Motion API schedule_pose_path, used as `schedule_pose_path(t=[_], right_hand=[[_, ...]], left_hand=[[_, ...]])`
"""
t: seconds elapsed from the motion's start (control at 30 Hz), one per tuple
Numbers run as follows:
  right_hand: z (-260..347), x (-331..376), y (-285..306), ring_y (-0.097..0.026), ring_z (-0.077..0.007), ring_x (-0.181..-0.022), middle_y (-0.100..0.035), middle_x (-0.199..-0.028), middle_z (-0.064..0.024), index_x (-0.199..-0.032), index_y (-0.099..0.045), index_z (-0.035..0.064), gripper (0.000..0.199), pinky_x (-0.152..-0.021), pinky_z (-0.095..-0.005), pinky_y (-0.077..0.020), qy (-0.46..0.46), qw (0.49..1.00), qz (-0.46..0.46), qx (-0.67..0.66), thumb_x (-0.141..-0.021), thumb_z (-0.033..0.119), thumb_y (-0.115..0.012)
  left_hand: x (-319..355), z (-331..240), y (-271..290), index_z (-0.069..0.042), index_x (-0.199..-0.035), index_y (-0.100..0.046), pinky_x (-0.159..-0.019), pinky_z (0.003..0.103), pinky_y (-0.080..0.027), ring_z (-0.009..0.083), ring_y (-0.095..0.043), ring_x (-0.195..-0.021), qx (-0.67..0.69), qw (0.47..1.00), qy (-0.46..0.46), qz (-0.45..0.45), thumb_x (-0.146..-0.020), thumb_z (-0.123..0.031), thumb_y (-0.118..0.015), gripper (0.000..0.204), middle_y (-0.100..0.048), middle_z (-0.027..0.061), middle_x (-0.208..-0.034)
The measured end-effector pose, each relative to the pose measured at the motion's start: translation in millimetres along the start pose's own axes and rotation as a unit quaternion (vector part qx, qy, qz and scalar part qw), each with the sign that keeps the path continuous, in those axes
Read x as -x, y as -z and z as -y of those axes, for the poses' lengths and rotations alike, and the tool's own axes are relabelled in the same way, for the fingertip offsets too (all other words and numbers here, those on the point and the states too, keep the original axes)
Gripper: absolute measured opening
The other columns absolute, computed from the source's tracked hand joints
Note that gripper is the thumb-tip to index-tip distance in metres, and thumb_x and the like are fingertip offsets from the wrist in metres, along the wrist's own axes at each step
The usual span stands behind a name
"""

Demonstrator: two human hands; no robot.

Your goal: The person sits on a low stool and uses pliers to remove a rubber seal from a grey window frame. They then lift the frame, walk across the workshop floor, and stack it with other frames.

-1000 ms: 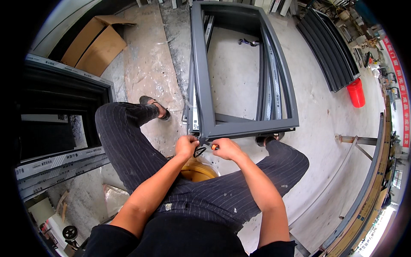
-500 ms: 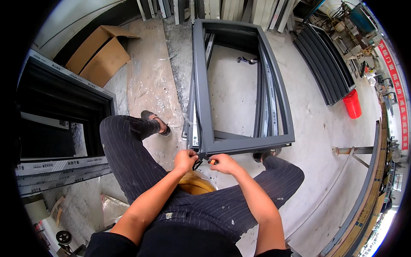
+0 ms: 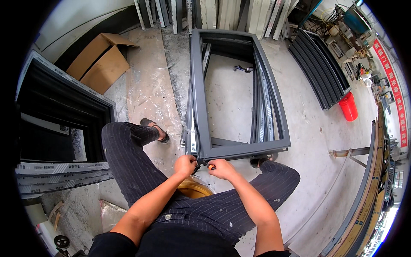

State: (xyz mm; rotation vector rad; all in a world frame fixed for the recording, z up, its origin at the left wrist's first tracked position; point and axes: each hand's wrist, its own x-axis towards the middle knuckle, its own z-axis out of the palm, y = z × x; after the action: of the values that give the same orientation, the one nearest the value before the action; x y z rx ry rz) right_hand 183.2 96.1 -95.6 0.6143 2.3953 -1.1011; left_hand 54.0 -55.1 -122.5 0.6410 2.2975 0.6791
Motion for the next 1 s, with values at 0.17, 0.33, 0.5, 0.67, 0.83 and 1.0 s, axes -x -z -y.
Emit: schedule_pose_path(t=[0.17, 0.33, 0.5, 0.67, 0.83, 1.0], right_hand=[[14, 2, 0, -0.064, -0.0338, -0.088, -0.068, -0.092, -0.0155, -0.103, -0.068, 0.0085, 0.035, -0.077, -0.0412, -0.05, -0.021, 0.999, -0.009, 0.049, -0.075, 0.03, -0.064], [20, 6, -10, -0.065, -0.0334, -0.087, -0.068, -0.088, -0.0145, -0.095, -0.068, 0.0087, 0.028, -0.075, -0.0435, -0.0505, -0.045, 0.991, -0.046, 0.117, -0.076, 0.028, -0.064], [23, 14, -3, -0.067, -0.0325, -0.079, -0.068, -0.079, -0.015, -0.09, -0.066, 0.0097, 0.018, -0.068, -0.0443, -0.0522, -0.046, 0.963, -0.151, 0.217, -0.076, 0.021, -0.061], [9, 32, 23, -0.065, -0.031, -0.075, -0.066, -0.078, -0.0162, -0.089, -0.061, 0.0035, 0.02, -0.068, -0.0393, -0.0508, -0.121, 0.961, -0.2, 0.149, -0.079, 0.021, -0.064], [58, 121, 56, -0.054, -0.0129, -0.077, -0.062, -0.084, -0.0058, -0.099, -0.057, 0.0001, 0.028, -0.073, -0.0288, -0.0453, -0.08, 0.924, -0.236, -0.292, -0.083, 0.021, -0.069], [118, 224, 47, -0.057, -0.0324, -0.081, -0.057, -0.081, -0.0144, -0.092, -0.058, 0.0024, 0.038, -0.072, -0.0426, -0.0467, -0.007, 0.982, -0.165, 0.092, -0.075, 0.034, -0.069]], left_hand=[[-1, 6, -3, -0.011, -0.091, -0.074, -0.074, 0.04, -0.052, 0.0304, -0.067, -0.08, 0.012, 1.0, 0.001, -0.007, -0.076, -0.021, -0.068, 0.018, -0.07, 0.0136, -0.084], [-1, 7, 0, -0.011, -0.091, -0.073, -0.074, 0.04, -0.052, 0.0304, -0.067, -0.08, 0.003, 1.0, 0.006, -0.003, -0.076, -0.021, -0.069, 0.019, -0.069, 0.0141, -0.083], [-8, 8, 0, -0.008, -0.089, -0.072, -0.072, 0.039, -0.051, 0.0291, -0.067, -0.078, 0.051, 0.999, 0.013, 0.011, -0.077, -0.02, -0.07, 0.017, -0.069, 0.0143, -0.082], [-20, 35, -4, 0.0, -0.086, -0.068, -0.067, 0.032, -0.051, 0.0164, -0.064, -0.071, 0.244, 0.966, 0.066, 0.059, -0.082, -0.009, -0.069, 0.01, -0.069, 0.0082, -0.077], [-31, 41, -26, 0.0, -0.087, -0.064, -0.064, 0.027, -0.05, 0.0132, -0.059, -0.069, 0.381, 0.911, 0.094, 0.123, -0.086, -0.006, -0.067, 0.006, -0.065, 0.0044, -0.079], [-18, 29, 1, -0.001, -0.093, -0.063, -0.062, 0.028, -0.051, 0.0134, -0.06, -0.07, 0.452, 0.864, 0.152, 0.162, -0.087, -0.004, -0.064, 0.007, -0.065, 0.0044, -0.083]])
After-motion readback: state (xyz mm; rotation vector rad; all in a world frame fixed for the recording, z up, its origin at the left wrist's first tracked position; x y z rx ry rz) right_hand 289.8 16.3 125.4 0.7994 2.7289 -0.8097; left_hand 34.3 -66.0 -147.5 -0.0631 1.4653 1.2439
